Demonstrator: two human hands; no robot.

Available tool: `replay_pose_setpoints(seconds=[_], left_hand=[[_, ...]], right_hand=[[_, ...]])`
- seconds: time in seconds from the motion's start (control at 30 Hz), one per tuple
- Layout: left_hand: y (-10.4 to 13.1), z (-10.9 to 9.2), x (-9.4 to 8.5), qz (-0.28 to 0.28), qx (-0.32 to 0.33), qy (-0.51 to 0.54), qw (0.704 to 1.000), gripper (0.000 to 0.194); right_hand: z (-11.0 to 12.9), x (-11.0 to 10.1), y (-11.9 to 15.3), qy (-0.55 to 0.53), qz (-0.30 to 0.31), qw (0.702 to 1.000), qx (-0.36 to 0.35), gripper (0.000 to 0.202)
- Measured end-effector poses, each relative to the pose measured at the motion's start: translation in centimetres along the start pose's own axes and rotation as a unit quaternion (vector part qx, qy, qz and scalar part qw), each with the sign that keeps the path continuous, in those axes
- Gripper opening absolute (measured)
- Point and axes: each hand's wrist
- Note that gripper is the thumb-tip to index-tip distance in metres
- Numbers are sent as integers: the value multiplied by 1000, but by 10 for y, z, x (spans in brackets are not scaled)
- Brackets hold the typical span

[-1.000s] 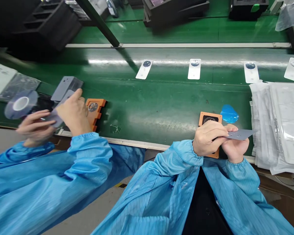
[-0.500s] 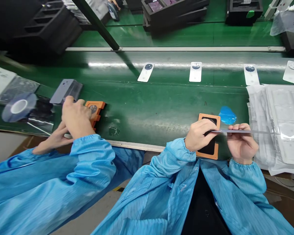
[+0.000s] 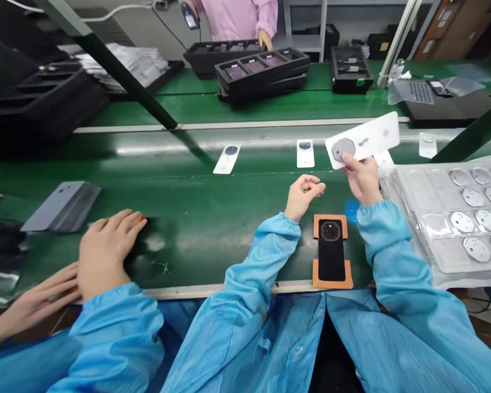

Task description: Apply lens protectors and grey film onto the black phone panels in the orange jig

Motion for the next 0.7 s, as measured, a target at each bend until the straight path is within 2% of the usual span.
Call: replay_pose_setpoints(seconds=[0.03, 0.1, 0.13, 0.2, 0.3, 0.37, 0.43, 0.53, 0.63, 0.7], left_hand=[[-8, 9, -3, -7, -20, -29, 999, 47], [-15, 29, -9, -17, -49, -92, 994, 39], [-16, 38, -11, -17, -52, -111, 992, 35], [-14, 50, -15, -4, -44, -129, 991, 26], [-10, 53, -17, 24, -28, -148, 988, 19], [-10, 49, -19, 38, -12, -157, 987, 20], [-11, 45, -21, 47, 7, -166, 985, 24], [-14, 48, -26, 55, 10, -196, 979, 33], [-18, 54, -28, 78, 4, -219, 973, 41], [-19, 55, -28, 81, 2, -230, 970, 44]], right_hand=[[1, 3, -18, 39, 27, 997, 55, 40], [-2, 5, -46, 144, 86, 973, 156, 36], [-4, 3, -56, 193, 111, 956, 189, 34], [-5, -6, -78, 272, 126, 931, 209, 29], [11, -30, -120, 416, 84, 882, 205, 28], [35, -52, -145, 505, 46, 839, 198, 35], [60, -75, -157, 572, 21, 797, 195, 40], [82, -101, -151, 639, 7, 749, 174, 43], [80, -115, -139, 694, 2, 712, 107, 43], [75, -121, -135, 724, -1, 689, 29, 42]])
Point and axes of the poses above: each hand's wrist, its own y-axis away from the middle knuckle, its own x-axis out of the palm, z = x × y, and after that the axes turned 1 degree about -y, right-handed
